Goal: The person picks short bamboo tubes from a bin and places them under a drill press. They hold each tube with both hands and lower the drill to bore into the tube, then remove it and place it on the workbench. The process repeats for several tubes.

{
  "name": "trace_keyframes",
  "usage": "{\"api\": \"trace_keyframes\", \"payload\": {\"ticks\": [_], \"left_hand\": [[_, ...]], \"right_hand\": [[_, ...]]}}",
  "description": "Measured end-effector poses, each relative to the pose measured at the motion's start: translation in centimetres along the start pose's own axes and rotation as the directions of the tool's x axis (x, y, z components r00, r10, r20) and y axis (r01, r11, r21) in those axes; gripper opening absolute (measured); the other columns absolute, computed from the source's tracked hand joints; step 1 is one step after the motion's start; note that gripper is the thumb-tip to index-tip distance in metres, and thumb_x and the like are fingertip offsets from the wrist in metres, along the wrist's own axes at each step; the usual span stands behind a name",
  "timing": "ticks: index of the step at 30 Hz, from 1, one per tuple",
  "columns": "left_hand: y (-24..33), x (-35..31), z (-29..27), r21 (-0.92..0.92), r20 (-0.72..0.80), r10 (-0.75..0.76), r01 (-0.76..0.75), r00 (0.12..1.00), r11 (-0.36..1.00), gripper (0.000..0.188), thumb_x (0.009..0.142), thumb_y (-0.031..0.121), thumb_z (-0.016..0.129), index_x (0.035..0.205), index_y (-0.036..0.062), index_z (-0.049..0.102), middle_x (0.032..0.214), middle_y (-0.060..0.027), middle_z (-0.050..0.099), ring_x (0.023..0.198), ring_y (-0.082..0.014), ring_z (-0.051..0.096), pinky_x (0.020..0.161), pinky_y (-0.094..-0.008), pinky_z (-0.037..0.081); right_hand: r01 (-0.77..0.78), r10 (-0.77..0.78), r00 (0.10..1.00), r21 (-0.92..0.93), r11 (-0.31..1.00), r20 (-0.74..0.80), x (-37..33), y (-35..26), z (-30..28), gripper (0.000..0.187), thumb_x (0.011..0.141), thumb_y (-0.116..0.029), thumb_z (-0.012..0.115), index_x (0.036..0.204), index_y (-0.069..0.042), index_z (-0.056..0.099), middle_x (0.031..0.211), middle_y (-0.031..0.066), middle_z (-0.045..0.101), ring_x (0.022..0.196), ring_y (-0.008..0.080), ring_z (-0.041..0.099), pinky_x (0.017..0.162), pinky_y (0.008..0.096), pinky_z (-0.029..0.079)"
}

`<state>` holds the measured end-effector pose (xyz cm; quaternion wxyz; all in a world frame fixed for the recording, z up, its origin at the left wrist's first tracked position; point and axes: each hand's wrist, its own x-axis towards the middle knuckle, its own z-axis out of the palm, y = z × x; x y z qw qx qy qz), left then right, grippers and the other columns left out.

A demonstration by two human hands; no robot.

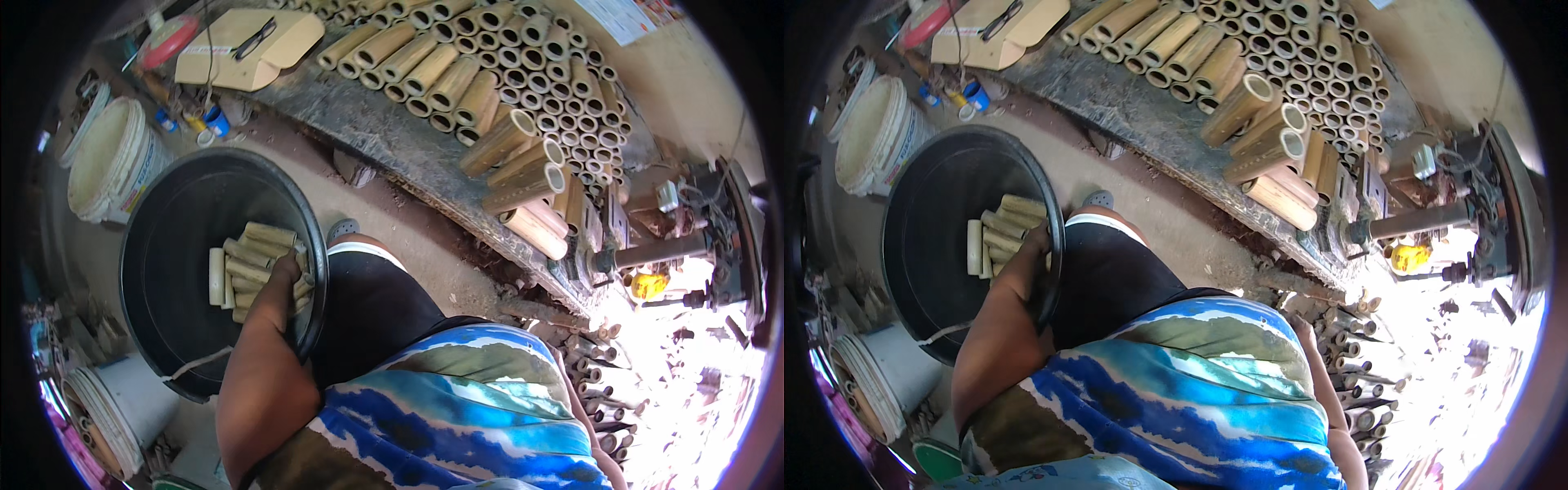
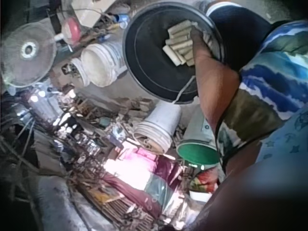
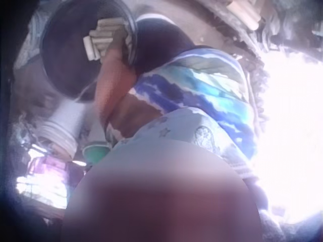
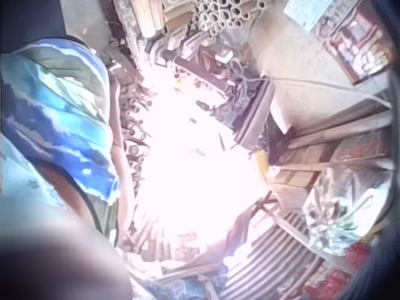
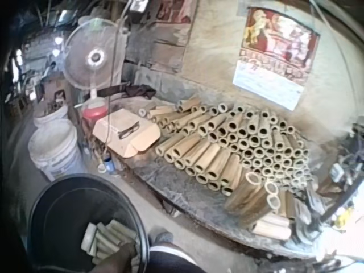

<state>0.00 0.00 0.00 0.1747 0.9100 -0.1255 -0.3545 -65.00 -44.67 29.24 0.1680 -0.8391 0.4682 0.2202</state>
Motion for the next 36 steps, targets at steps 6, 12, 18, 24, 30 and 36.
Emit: {"api": "trace_keyframes", "payload": {"ticks": [6,12,18,24,30,36], "left_hand": [[-4.5,-1.0,0.3,-0.380,-0.076,0.013,-0.041,0.997,0.924,0.028,0.093,0.021,0.061,0.116,0.0046,0.066,0.115,-0.0239,0.069,0.102,-0.0356,0.067,0.093,-0.0422,0.050],[-4.4,-7.2,-7.8,0.053,-0.197,0.290,-0.286,0.936,0.957,0.026,0.090,0.006,0.061,0.115,0.0054,0.067,0.115,-0.0198,0.070,0.103,-0.0325,0.067,0.091,-0.0423,0.051],[2.5,-19.2,-24.6,0.211,-0.448,0.416,-0.359,0.792,0.909,0.026,0.088,0.008,0.066,0.114,0.0073,0.068,0.112,-0.0214,0.069,0.110,-0.0413,0.063,0.090,-0.0479,0.051],[17.0,-31.1,-35.5,0.525,-0.535,0.744,-0.533,0.400,0.664,0.025,0.089,0.001,0.064,0.113,0.0056,0.066,0.107,-0.0202,0.067,0.101,-0.0422,0.064,0.085,-0.0468,0.052],[31.9,-30.6,-34.2,0.558,-0.371,0.911,-0.740,0.182,0.375,0.023,0.088,0.004,0.064,0.111,0.0086,0.068,0.103,-0.0161,0.068,0.097,-0.0383,0.066,0.080,-0.0440,0.053],[40.9,-25.2,-27.3,0.576,-0.223,0.964,-0.778,0.147,0.252,0.020,0.090,0.010,0.062,0.109,0.0126,0.069,0.099,-0.0125,0.067,0.093,-0.0366,0.066,0.078,-0.0460,0.055]], "right_hand": [[0.121,-0.062,0.972,0.253,0.960,-0.228,2.0,-4.1,0.2,0.030,0.087,-0.033,0.066,0.100,-0.006,0.069,0.099,0.0246,0.069,0.095,0.0442,0.067,0.081,0.0504,0.053],[0.010,0.010,0.978,0.093,0.996,-0.210,0.5,-3.7,0.8,0.028,0.083,-0.026,0.069,0.104,-0.006,0.070,0.103,0.0226,0.071,0.100,0.0403,0.068,0.087,0.0472,0.054],[-0.077,0.104,0.970,0.129,0.989,-0.218,1.1,-2.1,2.7,0.028,0.082,-0.026,0.071,0.101,-0.005,0.070,0.104,0.0216,0.071,0.101,0.0404,0.067,0.087,0.0474,0.053],[0.063,0.028,0.937,0.248,0.967,-0.348,2.5,-0.5,4.5,0.020,0.084,-0.023,0.067,0.094,-0.005,0.068,0.097,0.0243,0.070,0.095,0.0421,0.068,0.083,0.0487,0.054],[0.088,0.059,0.925,0.362,0.928,-0.376,1.9,0.5,4.5,0.021,0.084,-0.025,0.069,0.095,-0.007,0.069,0.096,0.0227,0.071,0.094,0.0403,0.068,0.083,0.0461,0.054],[0.019,0.136,0.935,0.429,0.903,-0.328,1.1,1.4,4.1,0.019,0.083,-0.024,0.069,0.092,-0.007,0.071,0.095,0.0208,0.072,0.093,0.0397,0.069,0.083,0.0448,0.054]]}}
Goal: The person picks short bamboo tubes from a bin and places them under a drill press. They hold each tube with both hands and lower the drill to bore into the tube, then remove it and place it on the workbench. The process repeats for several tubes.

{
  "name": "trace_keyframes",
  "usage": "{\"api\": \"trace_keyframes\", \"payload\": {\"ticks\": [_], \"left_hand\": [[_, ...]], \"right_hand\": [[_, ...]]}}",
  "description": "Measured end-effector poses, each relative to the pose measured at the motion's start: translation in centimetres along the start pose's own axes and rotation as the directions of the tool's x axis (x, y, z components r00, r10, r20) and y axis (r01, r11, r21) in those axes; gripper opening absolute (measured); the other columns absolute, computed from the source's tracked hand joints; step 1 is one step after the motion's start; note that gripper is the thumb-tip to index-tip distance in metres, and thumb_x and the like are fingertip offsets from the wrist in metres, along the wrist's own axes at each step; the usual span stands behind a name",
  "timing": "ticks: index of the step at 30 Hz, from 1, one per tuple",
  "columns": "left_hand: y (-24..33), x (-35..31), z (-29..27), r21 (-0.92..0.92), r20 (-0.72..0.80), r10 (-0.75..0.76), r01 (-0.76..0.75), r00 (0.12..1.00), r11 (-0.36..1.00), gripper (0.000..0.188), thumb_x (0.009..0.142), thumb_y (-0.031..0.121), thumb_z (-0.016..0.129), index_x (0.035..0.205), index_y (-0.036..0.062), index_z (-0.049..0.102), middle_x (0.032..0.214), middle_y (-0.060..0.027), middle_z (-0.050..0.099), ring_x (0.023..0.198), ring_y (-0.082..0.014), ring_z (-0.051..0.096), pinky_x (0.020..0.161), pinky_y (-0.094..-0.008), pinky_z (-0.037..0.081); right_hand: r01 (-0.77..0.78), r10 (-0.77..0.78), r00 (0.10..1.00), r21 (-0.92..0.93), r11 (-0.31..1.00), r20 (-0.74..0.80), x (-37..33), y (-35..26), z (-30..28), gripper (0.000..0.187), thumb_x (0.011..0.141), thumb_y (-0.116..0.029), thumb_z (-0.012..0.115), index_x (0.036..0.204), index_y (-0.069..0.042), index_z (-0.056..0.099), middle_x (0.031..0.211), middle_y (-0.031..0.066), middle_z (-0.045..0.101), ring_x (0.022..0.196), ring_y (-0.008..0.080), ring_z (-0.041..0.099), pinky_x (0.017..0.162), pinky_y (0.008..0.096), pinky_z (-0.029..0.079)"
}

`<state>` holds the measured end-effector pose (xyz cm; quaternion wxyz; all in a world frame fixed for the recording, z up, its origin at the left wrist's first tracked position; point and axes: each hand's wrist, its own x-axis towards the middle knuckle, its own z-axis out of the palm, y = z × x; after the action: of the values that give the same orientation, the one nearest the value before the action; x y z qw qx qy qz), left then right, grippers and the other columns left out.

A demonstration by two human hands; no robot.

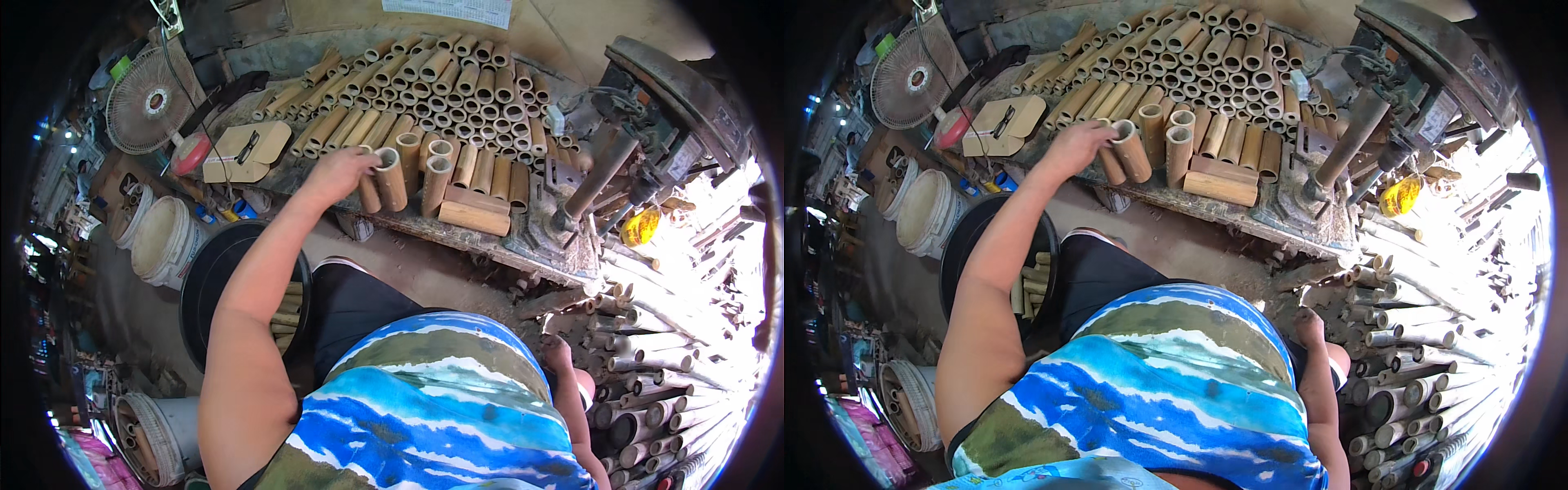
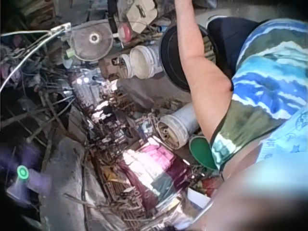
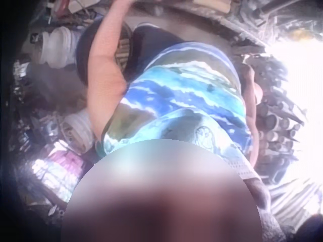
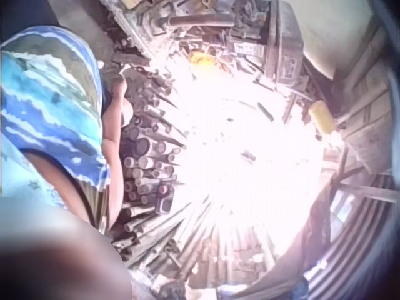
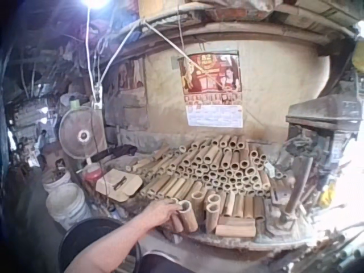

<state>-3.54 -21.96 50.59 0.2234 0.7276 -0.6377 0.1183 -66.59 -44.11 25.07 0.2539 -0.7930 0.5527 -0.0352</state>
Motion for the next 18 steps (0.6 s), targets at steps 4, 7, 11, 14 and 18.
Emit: {"api": "trace_keyframes", "payload": {"ticks": [4,7,11,14,18], "left_hand": [[0.7,1.6,3.6,0.011,0.004,0.017,-0.017,1.000,1.000,0.021,0.090,0.010,0.061,0.110,0.0138,0.070,0.098,-0.0107,0.067,0.093,-0.0331,0.067,0.077,-0.0449,0.055],[0.9,2.3,5.1,0.072,0.033,0.026,-0.028,0.999,0.997,0.023,0.091,0.011,0.061,0.112,0.0144,0.070,0.098,-0.0110,0.067,0.094,-0.0332,0.067,0.077,-0.0449,0.055],[1.3,2.7,6.0,0.080,0.023,0.004,-0.006,1.000,0.997,0.025,0.092,0.012,0.061,0.116,0.0158,0.069,0.100,-0.0115,0.068,0.094,-0.0337,0.067,0.079,-0.0458,0.055],[1.7,2.8,5.9,0.099,0.025,-0.025,0.023,0.999,0.995,0.033,0.093,0.013,0.060,0.126,0.0189,0.065,0.103,-0.0119,0.068,0.095,-0.0343,0.067,0.080,-0.0466,0.055],[1.9,2.4,5.4,0.084,0.014,-0.011,0.010,1.000,0.996,0.052,0.093,0.013,0.061,0.143,0.0241,0.050,0.107,-0.0142,0.068,0.096,-0.0361,0.067,0.080,-0.0478,0.055]], "right_hand": [[-0.043,0.042,0.999,0.077,0.996,0.016,0.0,1.2,0.2,0.018,0.081,-0.022,0.069,0.091,-0.008,0.073,0.094,0.0196,0.072,0.092,0.0374,0.070,0.083,0.0435,0.055],[-0.066,0.063,0.998,0.139,0.988,0.026,0.7,2.0,0.7,0.019,0.080,-0.021,0.071,0.094,-0.008,0.073,0.094,0.0189,0.073,0.092,0.0356,0.070,0.083,0.0429,0.055],[-0.106,0.097,0.993,0.155,0.982,0.069,1.0,2.3,1.0,0.022,0.080,-0.021,0.073,0.098,-0.008,0.073,0.097,0.0184,0.073,0.093,0.0342,0.071,0.083,0.0418,0.055],[-0.116,0.103,0.991,0.174,0.978,0.084,0.9,1.8,1.0,0.022,0.080,-0.022,0.073,0.098,-0.008,0.073,0.098,0.0187,0.073,0.093,0.0339,0.071,0.084,0.0413,0.055],[-0.075,0.074,0.994,0.011,0.997,0.083,0.8,0.8,0.4,0.022,0.082,-0.024,0.072,0.096,-0.008,0.073,0.097,0.0192,0.073,0.093,0.0343,0.070,0.085,0.0420,0.054]]}}
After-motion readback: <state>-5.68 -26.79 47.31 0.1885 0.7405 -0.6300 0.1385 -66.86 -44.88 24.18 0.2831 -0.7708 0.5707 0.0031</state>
